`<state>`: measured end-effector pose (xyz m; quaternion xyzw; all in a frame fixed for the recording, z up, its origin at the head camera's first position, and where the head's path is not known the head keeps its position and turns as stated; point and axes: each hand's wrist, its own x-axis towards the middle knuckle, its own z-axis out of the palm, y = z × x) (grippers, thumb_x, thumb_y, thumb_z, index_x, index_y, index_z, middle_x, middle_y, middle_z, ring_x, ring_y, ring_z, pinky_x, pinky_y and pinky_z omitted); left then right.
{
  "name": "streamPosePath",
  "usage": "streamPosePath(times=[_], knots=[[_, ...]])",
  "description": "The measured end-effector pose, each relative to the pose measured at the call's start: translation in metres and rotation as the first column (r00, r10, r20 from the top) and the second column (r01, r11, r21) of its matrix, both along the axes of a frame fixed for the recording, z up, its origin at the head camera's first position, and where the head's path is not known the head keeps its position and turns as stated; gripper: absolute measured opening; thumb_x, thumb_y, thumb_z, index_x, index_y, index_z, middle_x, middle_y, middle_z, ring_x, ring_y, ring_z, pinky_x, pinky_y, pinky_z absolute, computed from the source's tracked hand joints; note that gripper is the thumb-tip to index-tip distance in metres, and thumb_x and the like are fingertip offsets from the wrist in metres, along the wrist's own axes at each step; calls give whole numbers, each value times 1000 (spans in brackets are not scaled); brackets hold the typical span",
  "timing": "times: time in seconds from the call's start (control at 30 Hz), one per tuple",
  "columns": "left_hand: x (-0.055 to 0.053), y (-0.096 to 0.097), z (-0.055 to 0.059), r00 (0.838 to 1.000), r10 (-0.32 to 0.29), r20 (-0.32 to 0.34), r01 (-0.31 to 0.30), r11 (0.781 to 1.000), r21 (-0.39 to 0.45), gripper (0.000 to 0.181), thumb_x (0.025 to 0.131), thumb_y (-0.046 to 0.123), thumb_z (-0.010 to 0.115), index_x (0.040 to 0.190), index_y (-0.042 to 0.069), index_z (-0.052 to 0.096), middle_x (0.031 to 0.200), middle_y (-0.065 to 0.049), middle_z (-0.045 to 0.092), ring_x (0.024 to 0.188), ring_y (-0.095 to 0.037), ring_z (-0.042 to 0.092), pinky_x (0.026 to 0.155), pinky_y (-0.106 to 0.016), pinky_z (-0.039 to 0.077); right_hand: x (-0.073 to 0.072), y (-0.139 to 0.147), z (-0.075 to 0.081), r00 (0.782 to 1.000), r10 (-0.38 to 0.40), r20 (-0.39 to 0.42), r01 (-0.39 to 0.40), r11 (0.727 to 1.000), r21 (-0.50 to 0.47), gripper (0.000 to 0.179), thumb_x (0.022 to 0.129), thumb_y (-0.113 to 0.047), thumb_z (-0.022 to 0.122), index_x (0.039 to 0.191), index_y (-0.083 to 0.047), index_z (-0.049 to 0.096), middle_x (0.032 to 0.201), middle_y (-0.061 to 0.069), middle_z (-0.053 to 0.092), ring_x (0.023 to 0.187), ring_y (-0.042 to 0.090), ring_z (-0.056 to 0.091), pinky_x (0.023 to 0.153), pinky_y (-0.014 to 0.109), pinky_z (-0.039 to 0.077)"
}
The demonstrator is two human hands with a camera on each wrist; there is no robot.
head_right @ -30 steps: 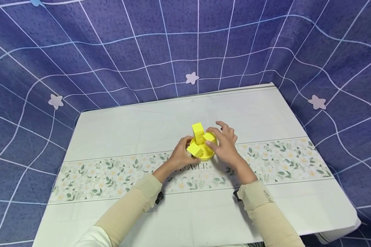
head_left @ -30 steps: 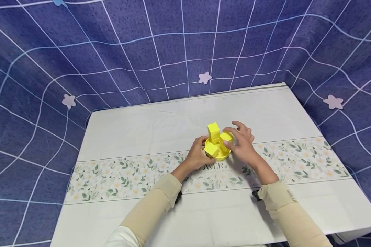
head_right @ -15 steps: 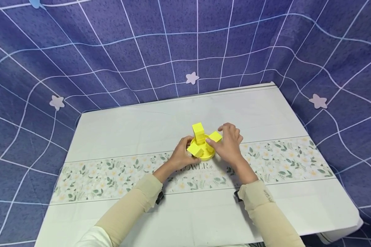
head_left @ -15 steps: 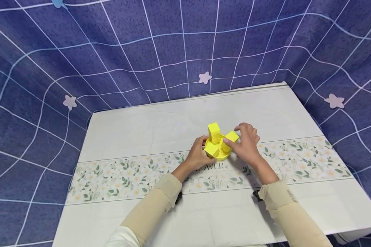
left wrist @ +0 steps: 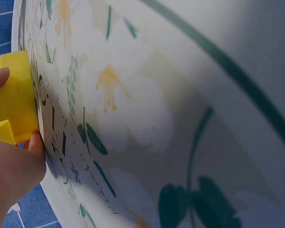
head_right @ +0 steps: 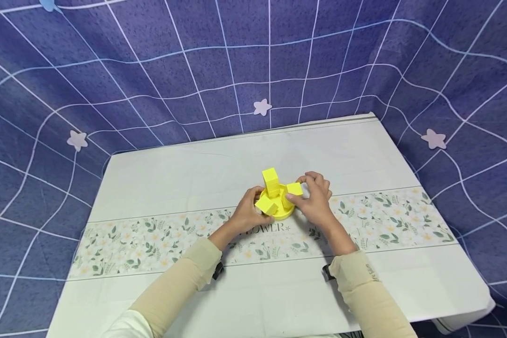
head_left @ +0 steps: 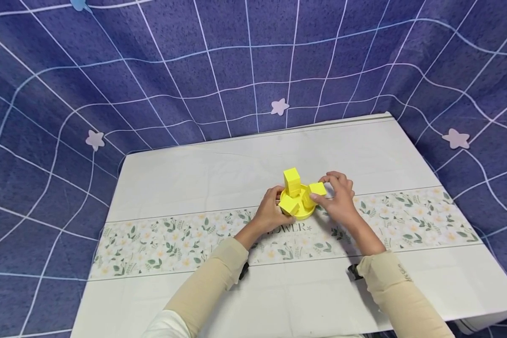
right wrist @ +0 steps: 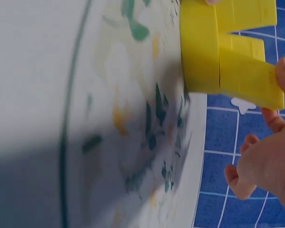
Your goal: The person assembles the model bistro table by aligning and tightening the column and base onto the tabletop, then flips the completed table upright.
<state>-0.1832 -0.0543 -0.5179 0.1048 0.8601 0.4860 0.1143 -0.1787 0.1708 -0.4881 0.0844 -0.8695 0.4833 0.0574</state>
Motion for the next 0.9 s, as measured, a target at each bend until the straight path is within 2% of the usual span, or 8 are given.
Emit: streamPosePath(times=[0.2,0.4,0.57,0.73,0.9], knots=[[-1,0,1,1000,12,1,-12,1000,-10,86,68,17,86,140,14,39,127,-1,45,112,-16,48,97,-30,43,4,-8,-6,996,-80,-46,81,997,12,38,83,-23,77,100,-7,47,134,17,36,122,36,24,95,57,14],[-1,-2,2,1000,13,5,-13,1000,-8,86,68,17,85,140,14,38,128,-2,44,112,-16,48,97,-31,43,7,-14,-10,987,-125,-105,128,991,25,42,81,-24,79,100,-5,46,130,18,37,116,37,26,89,55,15],[0,-2,3,1000,8,1,-8,1000,6,85,68,17,85,140,14,39,127,-3,45,112,-16,48,97,-32,43,8,-16,-11,984,-140,-113,145,989,31,44,81,-24,78,102,-4,46,128,18,38,113,37,27,87,54,17],[0,-1,3,1000,3,6,-3,1000,15,85,69,16,84,140,12,38,127,-4,44,112,-17,48,97,-32,43,9,-15,-10,987,-129,-92,134,990,45,45,83,-26,76,108,-4,46,129,18,38,114,37,27,88,54,18],[0,-2,3,1000,-4,13,4,1000,7,86,70,16,84,142,14,37,129,-4,43,114,-18,48,98,-34,43,10,-11,-5,993,-106,-57,107,994,13,48,90,-31,67,125,-5,47,135,17,34,118,35,25,91,53,16]])
